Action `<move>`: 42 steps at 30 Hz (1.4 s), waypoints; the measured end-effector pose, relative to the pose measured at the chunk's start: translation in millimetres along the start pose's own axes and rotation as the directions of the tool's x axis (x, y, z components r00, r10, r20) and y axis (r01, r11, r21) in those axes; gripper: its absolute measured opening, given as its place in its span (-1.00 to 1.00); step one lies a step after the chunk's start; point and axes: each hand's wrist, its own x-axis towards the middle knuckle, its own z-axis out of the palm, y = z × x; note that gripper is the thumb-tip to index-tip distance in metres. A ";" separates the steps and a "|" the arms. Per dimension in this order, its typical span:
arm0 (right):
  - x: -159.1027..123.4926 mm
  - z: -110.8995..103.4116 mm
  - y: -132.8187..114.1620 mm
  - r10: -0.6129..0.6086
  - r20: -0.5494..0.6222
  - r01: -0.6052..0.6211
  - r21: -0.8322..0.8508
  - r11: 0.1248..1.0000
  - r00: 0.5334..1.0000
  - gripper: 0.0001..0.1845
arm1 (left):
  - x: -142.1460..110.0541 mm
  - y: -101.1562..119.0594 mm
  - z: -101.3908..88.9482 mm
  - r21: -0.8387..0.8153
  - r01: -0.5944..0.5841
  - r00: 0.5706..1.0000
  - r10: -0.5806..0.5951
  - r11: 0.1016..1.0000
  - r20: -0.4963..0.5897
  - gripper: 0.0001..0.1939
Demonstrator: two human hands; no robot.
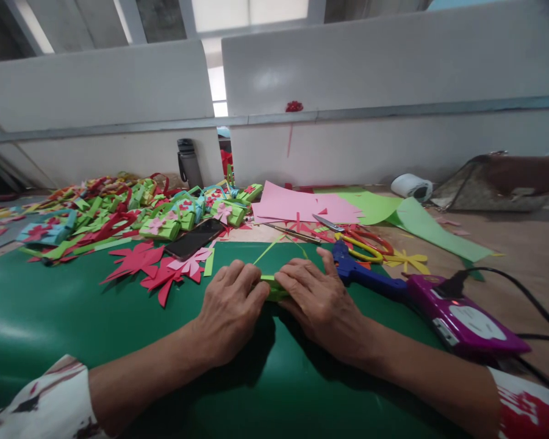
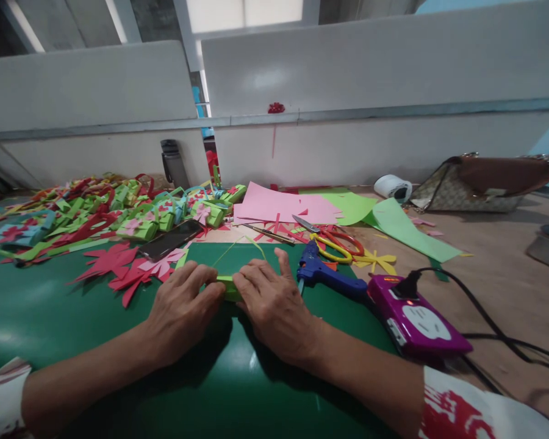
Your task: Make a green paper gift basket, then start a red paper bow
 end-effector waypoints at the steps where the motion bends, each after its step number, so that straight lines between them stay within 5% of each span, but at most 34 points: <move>1: 0.0 -0.7 0.1 0.000 0.003 0.000 -0.006 1.000 1.000 -0.79 | -0.4 -0.5 -0.1 -0.017 -0.005 1.000 0.005 1.000 -0.005 -0.84; 13: -4.7 -6.1 6.2 -0.108 -0.011 0.108 -0.043 0.993 0.994 -0.78 | -2.6 -3.2 -1.4 -0.135 -0.041 0.999 0.039 0.990 -0.016 -0.76; 26: 3.3 -7.1 7.9 0.027 0.000 -0.027 -0.059 0.998 1.000 -0.74 | -4.8 -3.7 -2.3 -0.142 -0.129 0.992 0.126 0.981 -0.027 -0.77; 32: 5.9 -7.8 4.5 0.036 0.005 -0.036 -0.093 0.995 0.999 -0.70 | -4.1 9.9 -5.6 -0.073 -0.047 0.999 0.046 0.996 -0.008 -0.80; 38: 5.6 -9.4 5.1 0.038 0.010 -0.037 -0.099 0.994 0.999 -0.70 | -0.4 26.3 -4.4 0.007 0.054 0.980 -0.055 0.998 0.192 -0.68; 42: 4.5 -10.1 5.1 0.030 0.008 -0.030 -0.066 0.997 1.000 -0.70 | 8.5 34.7 -9.5 -0.030 0.155 0.893 -0.127 0.988 0.432 -0.55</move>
